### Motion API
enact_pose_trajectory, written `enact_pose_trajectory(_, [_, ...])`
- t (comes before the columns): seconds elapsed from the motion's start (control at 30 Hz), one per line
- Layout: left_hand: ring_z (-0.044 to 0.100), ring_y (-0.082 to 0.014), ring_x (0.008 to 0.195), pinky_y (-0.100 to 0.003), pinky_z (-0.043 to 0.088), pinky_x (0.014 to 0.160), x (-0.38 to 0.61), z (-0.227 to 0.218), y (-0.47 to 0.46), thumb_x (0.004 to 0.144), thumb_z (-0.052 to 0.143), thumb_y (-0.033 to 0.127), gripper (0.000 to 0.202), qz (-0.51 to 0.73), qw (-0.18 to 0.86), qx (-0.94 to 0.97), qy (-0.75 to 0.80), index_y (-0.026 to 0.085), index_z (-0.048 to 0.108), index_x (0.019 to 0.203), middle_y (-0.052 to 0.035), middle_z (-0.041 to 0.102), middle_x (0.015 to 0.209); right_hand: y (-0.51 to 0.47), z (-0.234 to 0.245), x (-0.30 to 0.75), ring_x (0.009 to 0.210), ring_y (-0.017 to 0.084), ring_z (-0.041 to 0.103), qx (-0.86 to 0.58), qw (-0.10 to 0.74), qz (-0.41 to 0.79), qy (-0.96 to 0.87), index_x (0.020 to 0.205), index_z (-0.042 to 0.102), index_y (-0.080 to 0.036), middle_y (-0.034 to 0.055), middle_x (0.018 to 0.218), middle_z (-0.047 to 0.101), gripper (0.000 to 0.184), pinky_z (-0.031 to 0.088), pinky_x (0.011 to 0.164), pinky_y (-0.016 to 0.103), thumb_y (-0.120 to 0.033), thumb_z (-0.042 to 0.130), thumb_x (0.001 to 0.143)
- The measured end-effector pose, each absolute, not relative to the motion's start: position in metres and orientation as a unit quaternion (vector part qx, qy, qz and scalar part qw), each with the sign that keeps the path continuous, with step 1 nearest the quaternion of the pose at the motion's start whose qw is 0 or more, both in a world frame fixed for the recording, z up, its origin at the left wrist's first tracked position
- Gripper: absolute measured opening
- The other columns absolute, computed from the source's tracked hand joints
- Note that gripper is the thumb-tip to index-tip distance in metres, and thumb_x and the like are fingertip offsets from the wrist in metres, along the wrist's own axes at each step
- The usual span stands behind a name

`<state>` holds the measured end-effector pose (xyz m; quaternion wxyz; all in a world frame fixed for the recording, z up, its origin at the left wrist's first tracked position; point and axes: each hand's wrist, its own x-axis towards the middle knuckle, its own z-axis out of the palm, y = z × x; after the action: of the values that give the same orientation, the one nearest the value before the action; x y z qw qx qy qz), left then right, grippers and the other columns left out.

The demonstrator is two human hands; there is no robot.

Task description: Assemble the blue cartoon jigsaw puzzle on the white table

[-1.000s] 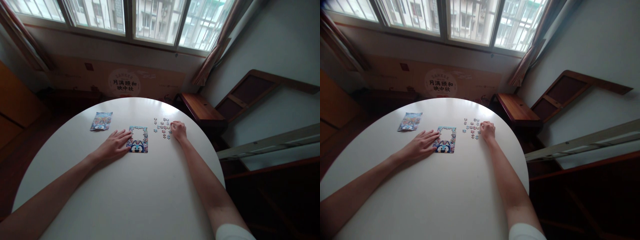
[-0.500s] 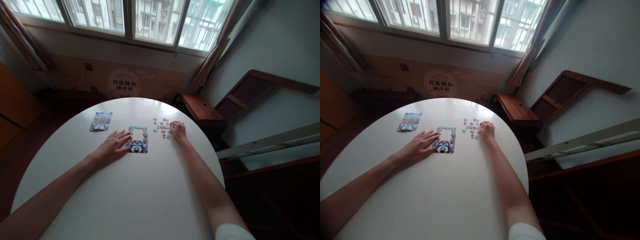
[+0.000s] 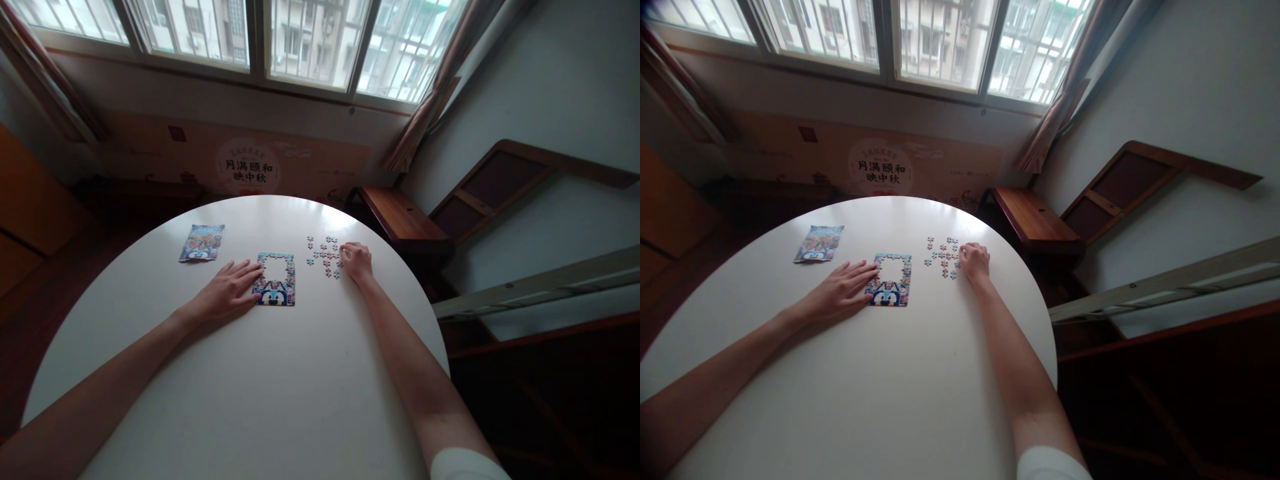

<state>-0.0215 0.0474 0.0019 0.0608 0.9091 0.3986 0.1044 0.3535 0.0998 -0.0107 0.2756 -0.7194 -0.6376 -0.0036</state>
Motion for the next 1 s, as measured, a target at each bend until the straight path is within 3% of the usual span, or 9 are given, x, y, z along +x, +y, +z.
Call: enact_pose_trajectory(1.0, [0.028,-0.0285,0.142,-0.05,0.02,0.116,-0.0216,0.0022,0.0474,0.092,0.039,0.059,0.062,0.115,0.067,0.908,0.398,0.027,0.04,0.144,-0.0049,0.037,0.152,0.1001,-0.0111,0.3537,0.106,0.026,0.053,-0.718,0.277,-0.003,-0.638,0.096,0.073,-0.023,0.0066,0.116,0.065,0.024,0.041,0.093,0.04,-0.025,0.051,0.086])
